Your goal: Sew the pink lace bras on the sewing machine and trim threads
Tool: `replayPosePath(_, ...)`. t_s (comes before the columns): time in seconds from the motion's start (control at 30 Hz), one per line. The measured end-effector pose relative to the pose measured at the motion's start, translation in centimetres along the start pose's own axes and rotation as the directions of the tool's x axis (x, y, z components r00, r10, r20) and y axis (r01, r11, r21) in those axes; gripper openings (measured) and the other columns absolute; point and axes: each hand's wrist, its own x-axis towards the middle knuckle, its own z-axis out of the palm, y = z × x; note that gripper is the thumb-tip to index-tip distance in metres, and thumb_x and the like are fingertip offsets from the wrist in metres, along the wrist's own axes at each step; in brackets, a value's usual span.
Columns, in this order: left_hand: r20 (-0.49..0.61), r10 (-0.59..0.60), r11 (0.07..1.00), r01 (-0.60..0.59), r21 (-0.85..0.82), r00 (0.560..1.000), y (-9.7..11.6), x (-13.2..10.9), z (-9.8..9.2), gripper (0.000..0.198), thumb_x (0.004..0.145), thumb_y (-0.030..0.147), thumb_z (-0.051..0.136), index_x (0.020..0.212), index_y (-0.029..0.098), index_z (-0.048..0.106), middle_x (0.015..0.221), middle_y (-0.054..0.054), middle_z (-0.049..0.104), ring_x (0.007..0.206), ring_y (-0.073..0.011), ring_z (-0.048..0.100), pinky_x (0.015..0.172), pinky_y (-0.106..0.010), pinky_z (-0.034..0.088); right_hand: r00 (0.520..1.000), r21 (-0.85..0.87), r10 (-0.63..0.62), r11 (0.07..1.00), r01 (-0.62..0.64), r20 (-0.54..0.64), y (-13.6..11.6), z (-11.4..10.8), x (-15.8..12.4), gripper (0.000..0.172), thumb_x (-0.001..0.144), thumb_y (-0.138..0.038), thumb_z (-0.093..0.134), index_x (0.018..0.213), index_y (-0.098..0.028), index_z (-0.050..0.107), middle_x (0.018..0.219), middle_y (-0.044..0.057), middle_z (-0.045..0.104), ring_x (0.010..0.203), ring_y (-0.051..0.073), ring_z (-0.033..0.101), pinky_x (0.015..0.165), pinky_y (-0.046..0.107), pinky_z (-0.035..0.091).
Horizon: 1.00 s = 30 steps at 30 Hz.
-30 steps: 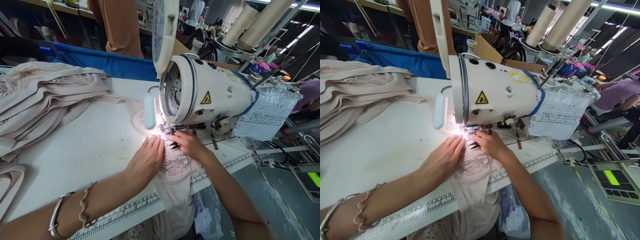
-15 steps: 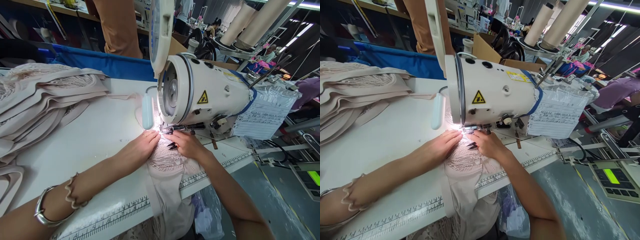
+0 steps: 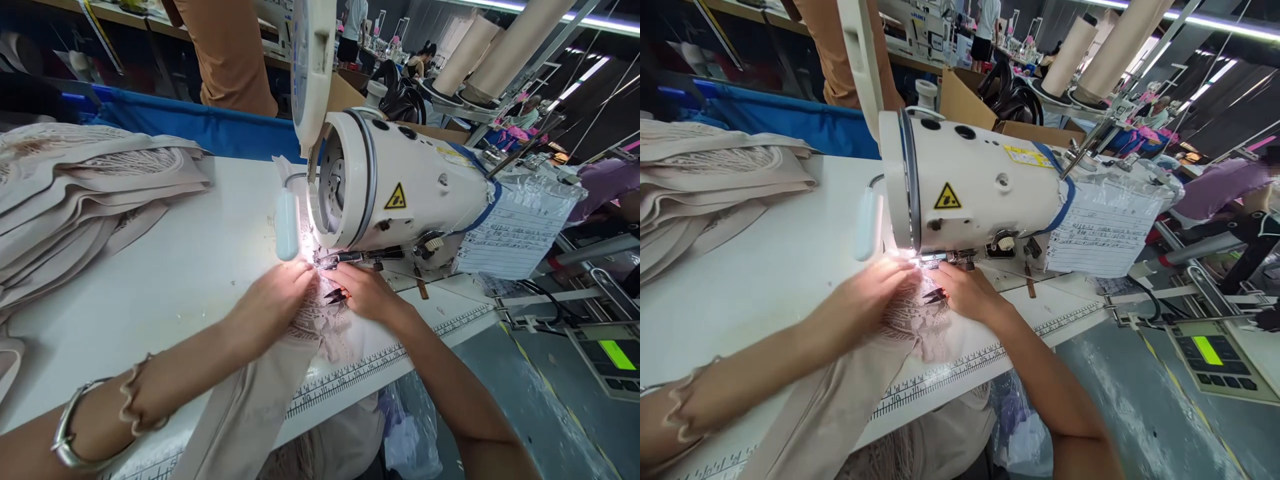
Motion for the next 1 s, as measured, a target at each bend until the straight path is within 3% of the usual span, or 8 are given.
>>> replayPosePath(0.07,-0.022,-0.003,0.998,0.001,-0.071,1.000,1.2,-0.6,1.0,0.031,0.101,0.011,0.035,0.123,0.009,0.056,0.125,-0.019,0.063,0.114,-0.0281,0.060,0.090,-0.044,0.055,1.000,0.038,0.010,0.999,-0.010,0.006,0.2,0.1,-0.1,0.054,0.076,0.001,0.046,0.121,-0.022,0.065,0.100,0.005,0.068,0.078,0.017,0.059,0.065,0.027,0.045)
replayPosePath(0.13,0.051,0.019,0.997,-0.014,-0.079,0.999,1.5,-1.1,1.6,0.027,0.102,0.015,0.038,0.118,0.011,0.059,0.126,-0.019,0.062,0.118,-0.0308,0.056,0.093,-0.049,0.052,1.000,0.082,0.027,0.996,-0.026,-0.006,0.4,0.1,-0.3,0.058,0.073,0.001,0.047,0.123,-0.022,0.064,0.103,0.005,0.068,0.082,0.018,0.061,0.066,0.026,0.046)
replayPosePath(0.3,0.144,0.056,0.986,-0.032,-0.162,0.988,-0.2,-1.0,0.8,0.030,0.104,0.018,0.036,0.089,0.016,0.063,0.106,-0.012,0.066,0.099,-0.0256,0.059,0.087,-0.044,0.049,0.999,0.151,0.029,0.988,-0.024,-0.028,0.7,0.0,-0.7,0.060,0.069,0.001,0.048,0.122,-0.022,0.067,0.099,0.004,0.067,0.082,0.017,0.062,0.064,0.025,0.047)
replayPosePath(0.43,0.199,0.031,0.976,0.013,-0.215,0.980,-1.5,-0.7,0.3,0.028,0.105,0.020,0.035,0.103,0.016,0.062,0.095,-0.009,0.064,0.084,-0.0209,0.055,0.078,-0.037,0.046,0.999,0.077,-0.004,0.997,0.007,-0.032,0.5,0.0,-0.5,0.059,0.072,0.002,0.046,0.121,-0.023,0.068,0.098,0.005,0.066,0.082,0.018,0.061,0.058,0.024,0.045)
replayPosePath(0.53,0.194,0.101,0.983,-0.068,-0.172,0.976,-2.6,-0.6,0.4,0.033,0.107,0.027,0.033,0.118,0.018,0.063,0.100,-0.010,0.063,0.087,-0.0223,0.055,0.080,-0.038,0.045,0.999,0.001,-0.017,1.000,0.017,-0.045,0.2,0.0,-0.3,0.056,0.078,0.001,0.045,0.123,-0.023,0.066,0.103,0.006,0.067,0.082,0.018,0.061,0.057,0.026,0.046)
replayPosePath(0.67,0.196,0.087,0.992,-0.065,-0.112,0.977,-3.8,-0.5,0.4,0.038,0.108,0.032,0.033,0.114,0.021,0.068,0.113,-0.013,0.063,0.098,-0.0237,0.059,0.083,-0.037,0.048,0.997,-0.069,-0.040,0.997,0.035,-0.070,0.0,0.1,0.0,0.047,0.085,-0.003,0.047,0.124,-0.023,0.065,0.109,0.007,0.069,0.085,0.020,0.062,0.060,0.028,0.049)
replayPosePath(0.83,0.158,0.156,0.986,-0.144,-0.087,0.975,-3.8,-0.5,0.3,0.031,0.105,0.020,0.036,0.105,0.017,0.067,0.116,-0.012,0.066,0.102,-0.0234,0.060,0.091,-0.039,0.048,0.961,-0.071,-0.203,0.979,0.193,-0.187,0.0,0.2,0.1,0.036,0.090,0.000,0.042,0.105,-0.019,0.068,0.117,0.007,0.072,0.104,0.022,0.062,0.079,0.034,0.053)
replayPosePath(1.0,0.155,0.195,0.979,-0.183,-0.088,0.969,-3.3,-0.5,0.3,0.030,0.103,0.013,0.037,0.100,0.018,0.066,0.102,-0.010,0.069,0.095,-0.0214,0.061,0.090,-0.038,0.048,0.930,-0.076,-0.288,0.958,0.278,-0.228,0.1,0.3,0.2,0.034,0.092,0.001,0.040,0.097,-0.017,0.069,0.102,0.006,0.075,0.100,0.021,0.063,0.083,0.037,0.052)
